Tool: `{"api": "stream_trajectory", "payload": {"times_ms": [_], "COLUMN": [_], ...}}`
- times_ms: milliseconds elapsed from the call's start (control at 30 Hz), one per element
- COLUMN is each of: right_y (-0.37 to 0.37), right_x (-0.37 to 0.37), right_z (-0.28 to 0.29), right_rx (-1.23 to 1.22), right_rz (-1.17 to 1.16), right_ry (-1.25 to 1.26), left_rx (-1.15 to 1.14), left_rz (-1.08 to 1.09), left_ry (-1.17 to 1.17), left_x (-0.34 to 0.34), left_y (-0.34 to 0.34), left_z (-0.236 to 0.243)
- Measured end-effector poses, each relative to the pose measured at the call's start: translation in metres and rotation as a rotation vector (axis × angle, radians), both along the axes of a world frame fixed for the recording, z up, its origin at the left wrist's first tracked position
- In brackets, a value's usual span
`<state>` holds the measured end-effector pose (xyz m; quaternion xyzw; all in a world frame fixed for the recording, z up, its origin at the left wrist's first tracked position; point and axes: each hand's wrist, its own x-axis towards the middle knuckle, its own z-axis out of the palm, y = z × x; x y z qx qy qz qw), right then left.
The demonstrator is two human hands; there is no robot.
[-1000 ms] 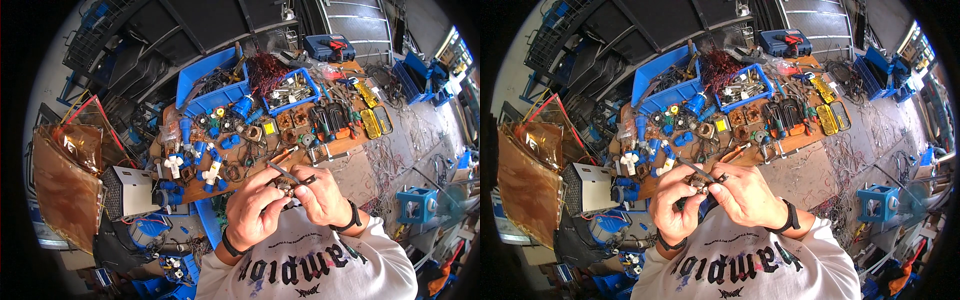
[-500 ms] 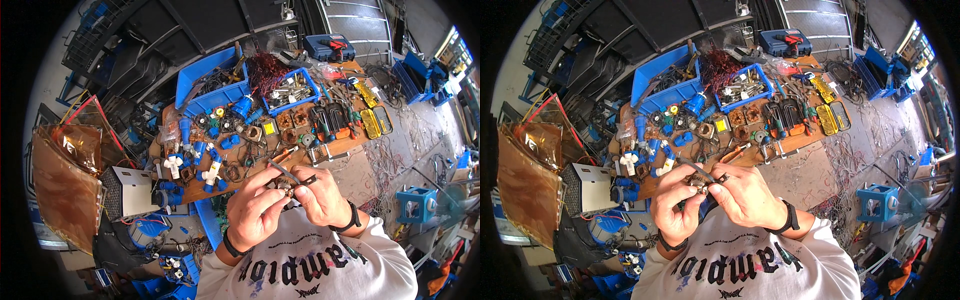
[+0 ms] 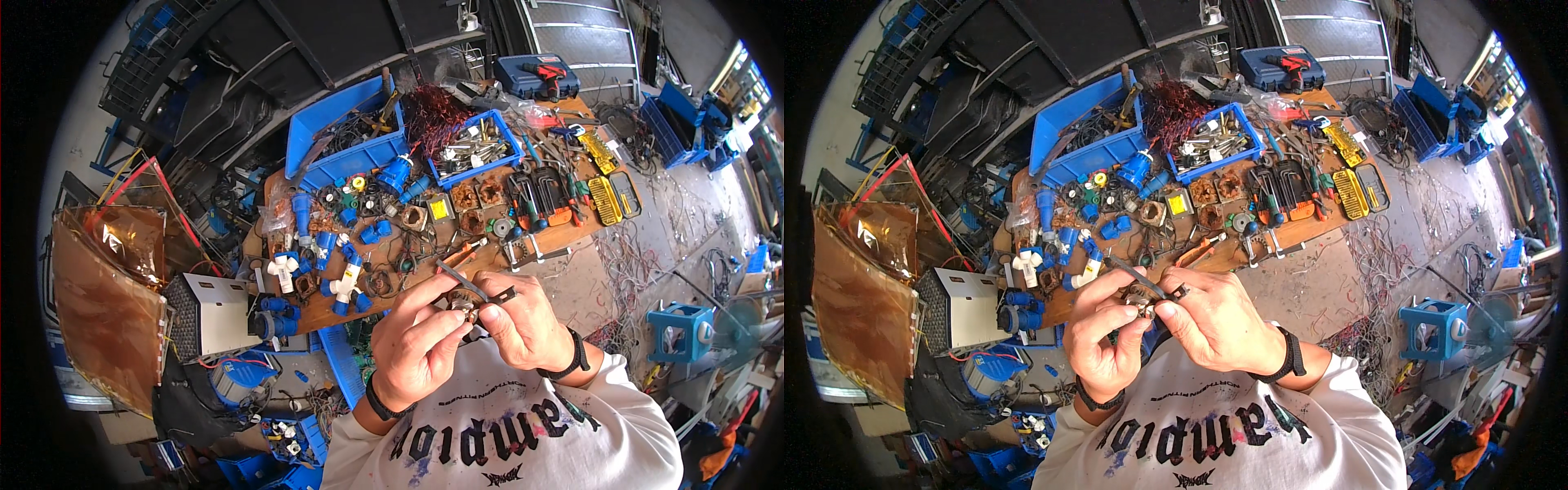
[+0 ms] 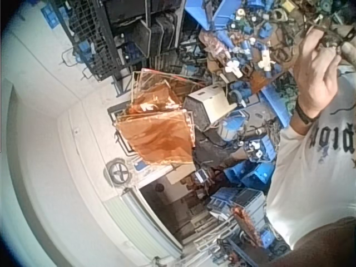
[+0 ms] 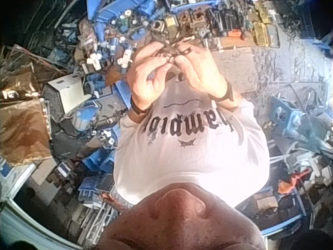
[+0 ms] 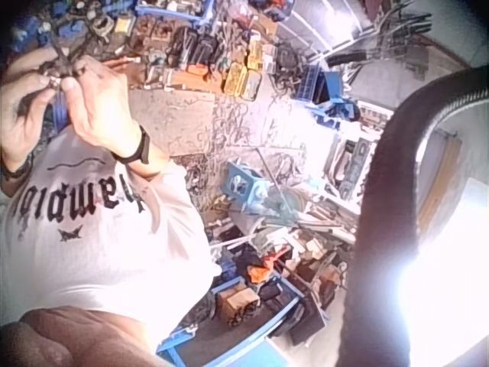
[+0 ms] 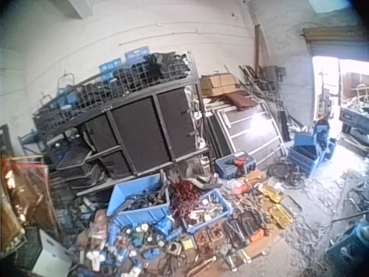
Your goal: The person holds a small, circular electronic component with wires and uses a pair of orange-handled pliers to strip the insulation from the wire ends. They repeatedly adjust the component and the pliers to access different sections of the wires, performing the stripping action multiple times throughout the clip.
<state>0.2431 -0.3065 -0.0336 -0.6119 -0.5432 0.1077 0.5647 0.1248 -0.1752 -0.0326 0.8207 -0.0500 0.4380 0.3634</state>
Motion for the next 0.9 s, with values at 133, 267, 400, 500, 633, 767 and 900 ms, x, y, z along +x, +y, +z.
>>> {"api": "stream_trajectory", "payload": {"times_ms": [133, 267, 400, 500, 633, 767, 900], "right_y": [0.001, 0.001, 0.000, -0.001, -0.003, -0.003, -0.003], "right_x": [0.000, -0.001, 0.000, -0.001, -0.001, -0.002, -0.002], "right_z": [0.000, 0.000, 0.000, 0.002, 0.003, 0.005, 0.004], "right_rx": [0.010, 0.012, 0.006, 0.008, -0.010, -0.010, 0.020], "right_rz": [-0.002, -0.008, -0.003, -0.002, 0.004, -0.007, -0.013], "right_ry": [0.001, -0.002, -0.014, -0.005, -0.021, -0.031, -0.034], "left_rx": [0.010, 0.002, 0.000, -0.011, -0.040, -0.036, -0.057], "left_rz": [0.002, 0.002, 0.014, 0.019, 0.020, 0.019, 0.006], "left_ry": [0.002, 0.006, 0.025, 0.030, 0.028, 0.037, 0.078], "left_x": [0.000, 0.000, -0.002, -0.002, -0.002, -0.003, -0.004], "left_y": [0.001, 0.000, -0.001, -0.002, -0.002, -0.003, -0.004], "left_z": [0.001, 0.002, 0.006, 0.007, 0.005, 0.009, 0.010]}}
